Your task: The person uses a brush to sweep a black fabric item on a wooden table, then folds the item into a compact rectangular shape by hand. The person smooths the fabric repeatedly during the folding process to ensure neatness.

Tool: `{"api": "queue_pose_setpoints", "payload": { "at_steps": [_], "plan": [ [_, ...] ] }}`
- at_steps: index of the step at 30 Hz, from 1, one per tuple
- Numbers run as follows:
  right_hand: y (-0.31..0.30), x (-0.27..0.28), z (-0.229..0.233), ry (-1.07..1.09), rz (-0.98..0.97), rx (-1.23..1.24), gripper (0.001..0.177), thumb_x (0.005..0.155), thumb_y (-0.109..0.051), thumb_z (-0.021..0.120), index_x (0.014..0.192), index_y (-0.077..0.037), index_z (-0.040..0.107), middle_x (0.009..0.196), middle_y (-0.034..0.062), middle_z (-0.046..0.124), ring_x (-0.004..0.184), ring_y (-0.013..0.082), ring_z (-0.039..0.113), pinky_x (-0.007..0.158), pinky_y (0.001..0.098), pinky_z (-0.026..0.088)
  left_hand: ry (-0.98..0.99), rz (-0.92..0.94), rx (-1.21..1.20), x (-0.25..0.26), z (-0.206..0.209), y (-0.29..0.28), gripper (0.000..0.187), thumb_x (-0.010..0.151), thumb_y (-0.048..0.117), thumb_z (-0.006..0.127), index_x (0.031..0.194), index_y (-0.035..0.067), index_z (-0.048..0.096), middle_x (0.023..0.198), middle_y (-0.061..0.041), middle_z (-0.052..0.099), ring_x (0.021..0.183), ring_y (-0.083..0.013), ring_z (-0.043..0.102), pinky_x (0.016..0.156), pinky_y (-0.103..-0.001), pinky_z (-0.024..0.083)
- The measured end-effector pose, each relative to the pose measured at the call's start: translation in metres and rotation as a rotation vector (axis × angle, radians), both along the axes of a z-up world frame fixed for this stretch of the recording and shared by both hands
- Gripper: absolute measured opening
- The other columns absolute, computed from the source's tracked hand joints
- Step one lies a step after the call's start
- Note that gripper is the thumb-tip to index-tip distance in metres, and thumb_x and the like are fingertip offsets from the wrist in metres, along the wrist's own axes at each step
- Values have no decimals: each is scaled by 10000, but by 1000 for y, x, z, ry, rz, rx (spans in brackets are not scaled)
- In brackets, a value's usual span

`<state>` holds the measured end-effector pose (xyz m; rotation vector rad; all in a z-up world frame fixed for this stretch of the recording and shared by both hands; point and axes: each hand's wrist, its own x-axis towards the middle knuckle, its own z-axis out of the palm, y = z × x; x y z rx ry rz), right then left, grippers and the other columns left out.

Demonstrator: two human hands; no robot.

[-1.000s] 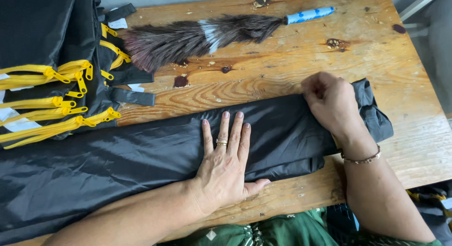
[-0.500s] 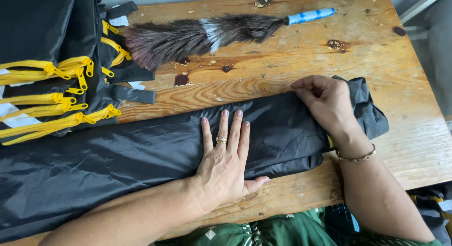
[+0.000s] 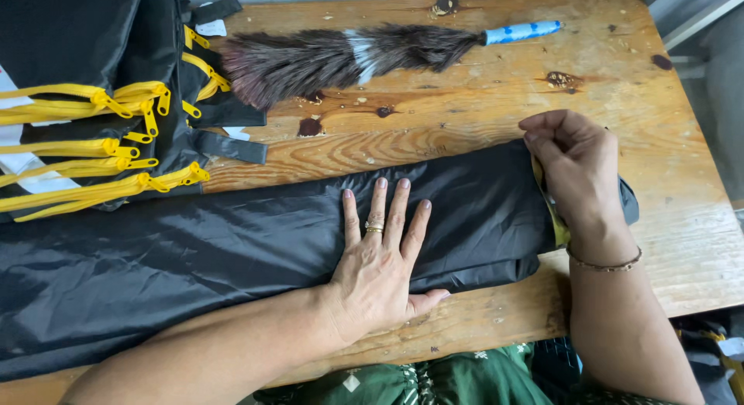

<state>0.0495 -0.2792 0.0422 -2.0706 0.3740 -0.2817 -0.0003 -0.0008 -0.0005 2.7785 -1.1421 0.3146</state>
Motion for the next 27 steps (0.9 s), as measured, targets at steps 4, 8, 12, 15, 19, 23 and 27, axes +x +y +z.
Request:
{"api": "queue_pose_setpoints", "payload": {
  "at_steps": [4, 8, 12, 15, 19, 23, 27],
  "plan": [
    [-5, -1, -12, -162, -18, -149, 125, 987, 27, 689, 1061, -71, 711, 900, 35, 710, 800, 80, 640, 766, 203, 510, 4, -6, -8, 1, 1, -1, 1259, 693, 910, 565, 1588, 60, 312, 1666, -319, 155, 1527, -533, 162, 1158, -798, 111],
    [20, -17, 3, -228, -24, -1143, 243, 921, -189, 790, 1145, -98, 777, 1081, 168, 576, 923, 415, 627, 756, 519, 524, 18, -13, -20, 1, 0, -2, 1240, 701, 896, 561, 1576, 49, 330, 1658, -324, 176, 1519, -539, 176, 1149, -808, 111],
    [91, -46, 19, -436, 209, -1110, 249, 1025, -127, 671, 1219, 24, 713, 1139, 224, 698, 1005, 388, 640, 895, 455, 537, -1, 22, -23, -2, 0, -4, 1244, 694, 892, 559, 1531, -11, 383, 1645, -308, 256, 1529, -498, 214, 1177, -768, 135],
    [123, -62, 6, -126, 864, -541, 831, 998, -238, 593, 1598, 72, 108, 1693, 292, 91, 1596, 399, 83, 1309, 427, 102, 20, 28, -42, -3, -11, -6, 1139, 863, 779, 360, 1615, -50, 147, 1681, -316, 108, 1545, -541, 104, 1227, -725, 34],
    [103, -54, -18, -179, 834, -818, 880, 1054, -552, 337, 1586, 114, 118, 1667, 348, 128, 1583, 435, 120, 1308, 505, 102, 83, 13, -167, 1, -10, -3, 1267, 704, 759, 601, 1551, -120, 263, 1639, -374, 197, 1539, -541, 155, 1246, -698, 60],
    [68, -48, -27, -120, 715, -892, 860, 1044, -466, 429, 1601, 96, 92, 1674, 344, 92, 1578, 462, 77, 1297, 533, 85, 77, 17, -49, 1, -11, -1, 1265, 789, 902, 410, 1528, -119, 309, 1639, -383, 159, 1554, -511, 98, 1239, -700, 57],
    [31, -36, -38, -149, 587, -972, 847, 1063, -467, 398, 1586, 142, 129, 1647, 392, 150, 1555, 517, 144, 1288, 558, 148, 57, 36, -27, -1, -10, -2, 1306, 767, 934, 428, 1543, -107, 286, 1640, -376, 169, 1550, -501, 128, 1239, -702, 66]
  ]
}}
